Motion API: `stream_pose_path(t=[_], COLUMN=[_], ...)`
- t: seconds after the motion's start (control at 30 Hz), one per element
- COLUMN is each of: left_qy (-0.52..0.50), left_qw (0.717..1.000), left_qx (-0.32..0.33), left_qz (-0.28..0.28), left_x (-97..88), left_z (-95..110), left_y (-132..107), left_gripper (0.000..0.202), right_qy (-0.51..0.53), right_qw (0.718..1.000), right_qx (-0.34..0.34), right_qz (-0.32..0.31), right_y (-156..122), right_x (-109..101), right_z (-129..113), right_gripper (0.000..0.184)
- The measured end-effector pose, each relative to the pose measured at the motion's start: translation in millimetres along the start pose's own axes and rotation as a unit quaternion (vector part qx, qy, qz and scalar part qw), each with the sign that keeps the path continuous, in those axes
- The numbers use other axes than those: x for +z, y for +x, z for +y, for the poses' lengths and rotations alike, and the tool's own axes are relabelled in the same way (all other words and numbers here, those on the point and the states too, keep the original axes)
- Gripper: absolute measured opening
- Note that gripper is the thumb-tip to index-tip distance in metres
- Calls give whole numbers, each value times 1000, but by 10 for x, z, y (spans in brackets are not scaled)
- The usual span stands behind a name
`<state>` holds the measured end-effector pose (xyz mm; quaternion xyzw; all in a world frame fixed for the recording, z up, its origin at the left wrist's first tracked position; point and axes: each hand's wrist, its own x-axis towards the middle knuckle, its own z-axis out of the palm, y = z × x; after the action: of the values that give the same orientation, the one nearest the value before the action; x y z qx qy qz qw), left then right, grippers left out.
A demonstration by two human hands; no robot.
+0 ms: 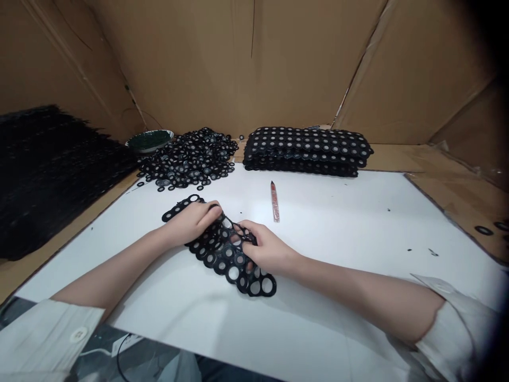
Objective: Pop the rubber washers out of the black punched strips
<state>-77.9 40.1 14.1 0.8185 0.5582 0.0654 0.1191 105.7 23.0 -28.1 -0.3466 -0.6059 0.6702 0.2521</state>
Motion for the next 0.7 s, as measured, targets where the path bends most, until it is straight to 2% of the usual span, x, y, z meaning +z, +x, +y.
stream_pose_path(t=[0.1, 0.17, 0.2, 0.33, 0.47, 0.6, 0.7], left_qy=[2, 23, 40, 134, 157, 152, 79], left_qw=[987, 973, 974, 983, 986, 988, 996], left_qx=[-106, -150, -149, -102, -53, -31, -26], left_qz=[122, 174, 168, 70, 21, -18, -19], left_x=[-71, -71, -53, 64, 112, 108, 85], left_z=[-96, -89, -62, 139, 287, 283, 177], left_y=[25, 18, 8, -55, -109, -105, -58], left_gripper=[40, 40, 39, 36, 38, 43, 39], right_qy=[-4, 1, 3, 9, 16, 14, -5], right_qw=[1000, 1000, 1000, 1000, 999, 999, 999], right_qx=[20, 16, 11, -22, -41, -36, -51], right_qz=[14, 11, 9, 12, 4, -1, -9], right_y=[0, -8, -12, -23, -16, -13, -22], right_x=[-7, -7, -5, 2, -3, -11, -16], right_z=[23, 12, 0, -48, -27, 12, 16], right_gripper=[29, 28, 27, 29, 35, 32, 34])
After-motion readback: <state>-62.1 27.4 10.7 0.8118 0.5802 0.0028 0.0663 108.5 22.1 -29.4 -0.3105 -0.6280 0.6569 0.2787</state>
